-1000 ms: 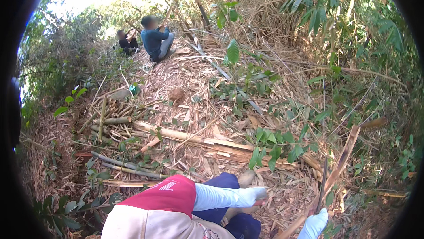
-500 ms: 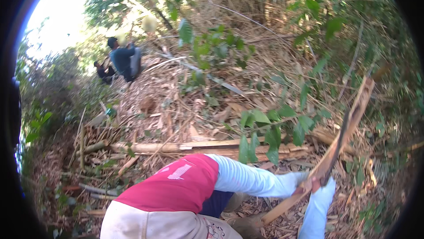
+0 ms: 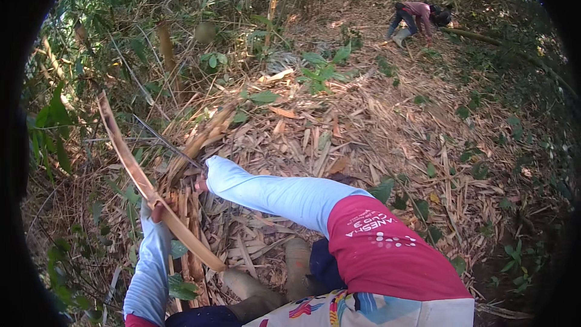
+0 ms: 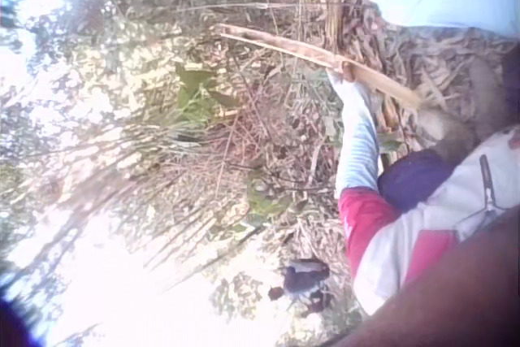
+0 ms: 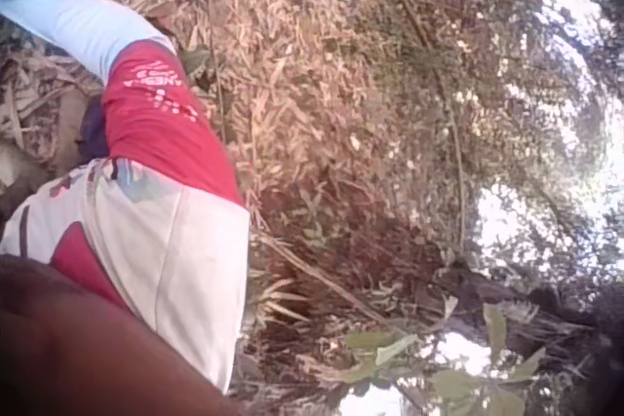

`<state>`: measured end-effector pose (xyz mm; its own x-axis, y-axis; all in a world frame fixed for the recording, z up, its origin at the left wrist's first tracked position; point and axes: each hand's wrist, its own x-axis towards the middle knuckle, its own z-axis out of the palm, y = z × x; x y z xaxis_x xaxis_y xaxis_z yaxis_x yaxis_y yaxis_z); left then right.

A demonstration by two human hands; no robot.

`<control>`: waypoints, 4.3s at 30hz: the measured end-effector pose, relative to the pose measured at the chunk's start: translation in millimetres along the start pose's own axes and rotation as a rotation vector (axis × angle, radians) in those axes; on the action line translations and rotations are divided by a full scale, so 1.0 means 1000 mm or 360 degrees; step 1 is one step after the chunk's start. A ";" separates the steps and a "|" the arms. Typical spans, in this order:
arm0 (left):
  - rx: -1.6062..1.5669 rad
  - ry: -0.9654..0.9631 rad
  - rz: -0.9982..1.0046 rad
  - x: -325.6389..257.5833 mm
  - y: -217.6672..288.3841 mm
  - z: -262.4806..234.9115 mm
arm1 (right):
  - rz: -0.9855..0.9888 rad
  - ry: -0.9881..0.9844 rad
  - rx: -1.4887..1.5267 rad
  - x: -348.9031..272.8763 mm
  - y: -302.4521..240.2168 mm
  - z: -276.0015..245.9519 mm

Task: The person sits on the forest floor and uses a machete to split a long bamboo pole lengthwise. They hold the bamboo vertically between their legs and repeatedly strike it with the machete to separate it into thinner strips.

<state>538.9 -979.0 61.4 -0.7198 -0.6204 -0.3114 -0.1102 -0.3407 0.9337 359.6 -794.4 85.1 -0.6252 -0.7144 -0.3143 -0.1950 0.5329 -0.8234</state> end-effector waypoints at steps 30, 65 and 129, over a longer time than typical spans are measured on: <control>0.1308 0.0322 0.0174 0.127 0.014 -0.237 | -0.0172 0.0102 -0.1171 -0.033 0.002 -0.046; 0.1168 -0.0196 0.0821 -0.186 0.159 -0.089 | 0.0142 0.0267 -0.1262 -0.327 0.038 -0.067; -0.0207 -0.0108 0.0675 -0.268 0.031 0.035 | -0.0797 0.0790 0.0147 -0.284 0.007 0.001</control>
<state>704.7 -798.3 180.0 -0.7264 -0.6783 0.1106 0.2886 -0.1549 0.9448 536.2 -588.7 168.3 -0.7519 -0.5608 0.3466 -0.4976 0.1380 -0.8564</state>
